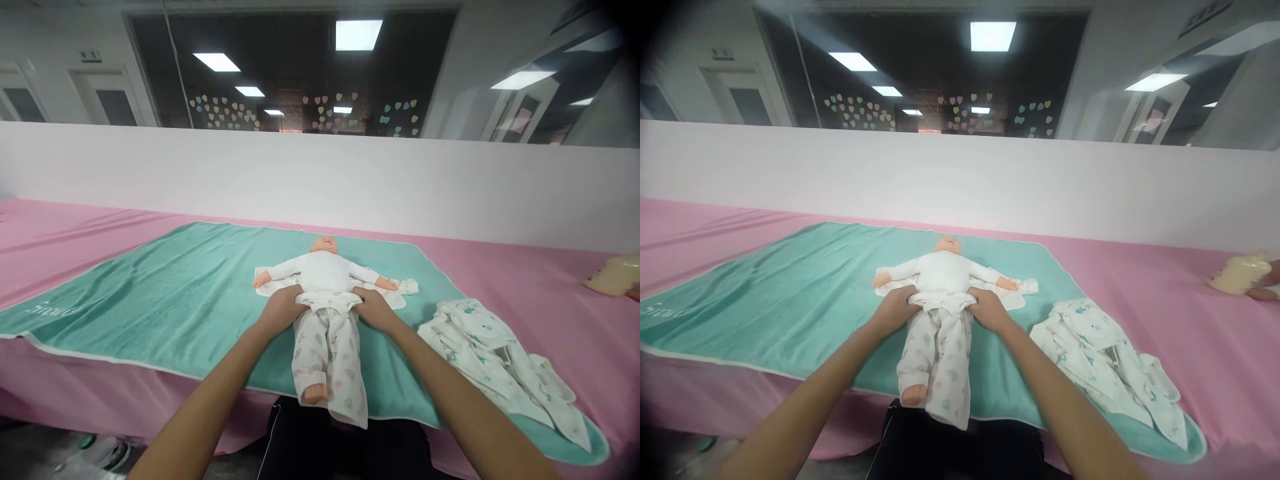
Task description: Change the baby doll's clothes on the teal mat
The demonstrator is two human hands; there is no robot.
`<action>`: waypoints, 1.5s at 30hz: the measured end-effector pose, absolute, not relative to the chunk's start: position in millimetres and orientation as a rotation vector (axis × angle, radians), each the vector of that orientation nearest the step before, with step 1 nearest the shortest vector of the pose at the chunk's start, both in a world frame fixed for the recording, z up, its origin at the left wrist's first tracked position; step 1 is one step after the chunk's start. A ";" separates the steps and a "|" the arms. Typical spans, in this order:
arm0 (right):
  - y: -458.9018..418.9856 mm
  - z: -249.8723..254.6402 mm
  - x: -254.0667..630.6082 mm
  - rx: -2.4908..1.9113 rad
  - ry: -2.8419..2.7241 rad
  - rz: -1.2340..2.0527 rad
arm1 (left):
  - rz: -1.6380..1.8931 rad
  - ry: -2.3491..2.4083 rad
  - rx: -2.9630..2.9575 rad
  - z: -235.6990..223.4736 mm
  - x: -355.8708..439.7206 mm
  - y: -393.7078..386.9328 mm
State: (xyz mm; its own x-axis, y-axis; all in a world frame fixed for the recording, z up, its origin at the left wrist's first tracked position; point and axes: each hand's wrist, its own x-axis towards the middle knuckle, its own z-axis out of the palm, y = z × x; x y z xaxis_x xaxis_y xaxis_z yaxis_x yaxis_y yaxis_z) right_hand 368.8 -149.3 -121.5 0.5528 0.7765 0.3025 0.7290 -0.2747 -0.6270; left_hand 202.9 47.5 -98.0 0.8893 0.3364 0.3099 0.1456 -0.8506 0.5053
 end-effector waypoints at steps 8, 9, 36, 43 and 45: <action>-168.9 -124.1 334.4 -1.859 -1.067 0.253 | 0.436 0.396 2.263 -103.0 174.7 30.1; -174.9 -122.6 329.1 -1.826 -1.105 0.340 | 0.368 0.338 2.255 -100.7 167.1 28.8; -218.9 -125.3 205.1 -2.274 -1.211 -0.201 | 0.499 0.043 2.821 -103.5 83.7 -62.0; -232.4 -134.8 184.6 -2.387 -1.412 -0.574 | 0.559 0.026 2.992 -101.4 70.0 -88.8; -236.9 -135.8 176.4 -2.423 -1.484 -0.637 | 0.590 0.026 3.042 -100.4 65.3 -97.4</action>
